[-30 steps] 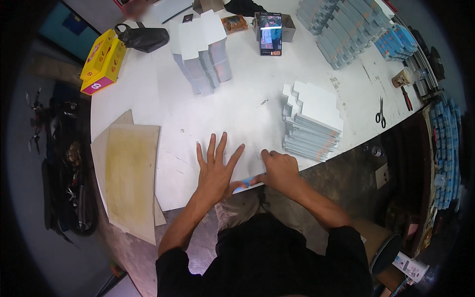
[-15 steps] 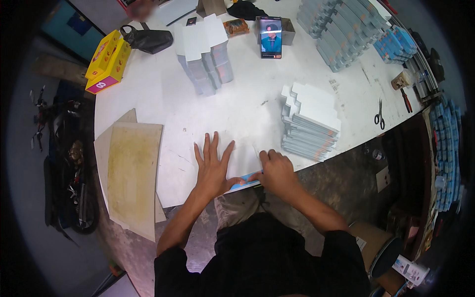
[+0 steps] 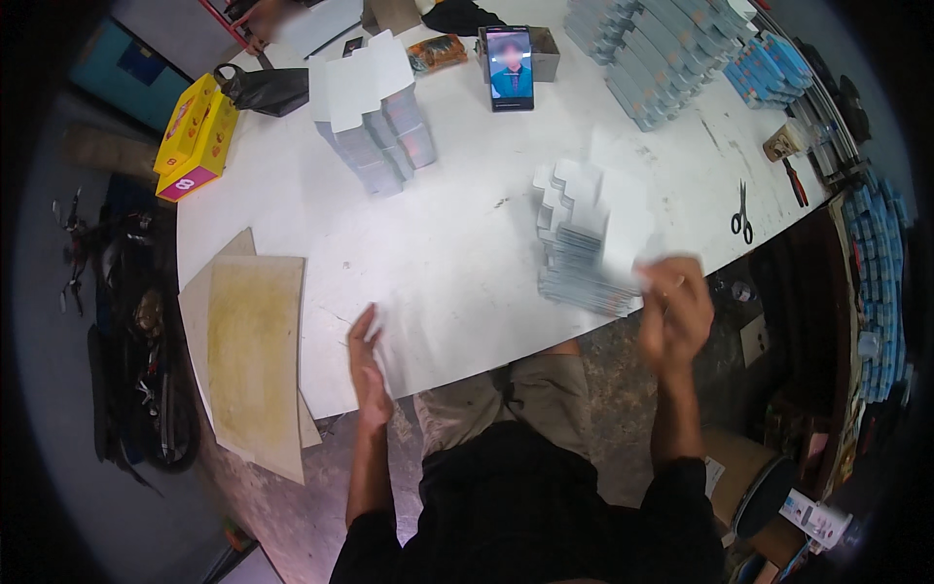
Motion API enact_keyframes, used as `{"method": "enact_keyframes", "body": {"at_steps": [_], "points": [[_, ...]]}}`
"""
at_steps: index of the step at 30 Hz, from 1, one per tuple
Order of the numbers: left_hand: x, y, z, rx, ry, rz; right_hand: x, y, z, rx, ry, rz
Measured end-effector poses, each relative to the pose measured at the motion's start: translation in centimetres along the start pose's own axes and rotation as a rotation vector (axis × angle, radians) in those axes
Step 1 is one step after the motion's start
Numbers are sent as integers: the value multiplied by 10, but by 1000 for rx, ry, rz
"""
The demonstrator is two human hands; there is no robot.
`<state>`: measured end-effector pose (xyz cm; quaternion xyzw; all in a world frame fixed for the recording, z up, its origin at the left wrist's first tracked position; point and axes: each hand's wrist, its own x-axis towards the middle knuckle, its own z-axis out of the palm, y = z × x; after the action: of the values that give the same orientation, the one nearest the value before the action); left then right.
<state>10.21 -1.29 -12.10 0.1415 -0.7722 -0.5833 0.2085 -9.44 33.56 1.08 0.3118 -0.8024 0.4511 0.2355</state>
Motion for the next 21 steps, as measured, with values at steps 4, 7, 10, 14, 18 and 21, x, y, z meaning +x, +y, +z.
{"method": "enact_keyframes", "body": {"at_steps": [4, 7, 10, 14, 18, 21], "points": [[-3, 31, 54, -16, -235, 12, 16, 56, -16, -288, -451, 91], [-14, 47, 89, -186, -400, -205, 37, 72, -28, -163, -393, 14], [-11, 63, 124, -434, -608, -541, 69, 108, -19, -42, -316, 215], [17, 63, 181, -657, -697, -809, 91, 179, 11, 95, -584, 552], [32, 64, 206, -828, -620, -924, 78, 187, 24, 411, -874, 757], [23, 56, 208, -745, -559, -834, 61, 165, 22, 419, -865, 811]]}}
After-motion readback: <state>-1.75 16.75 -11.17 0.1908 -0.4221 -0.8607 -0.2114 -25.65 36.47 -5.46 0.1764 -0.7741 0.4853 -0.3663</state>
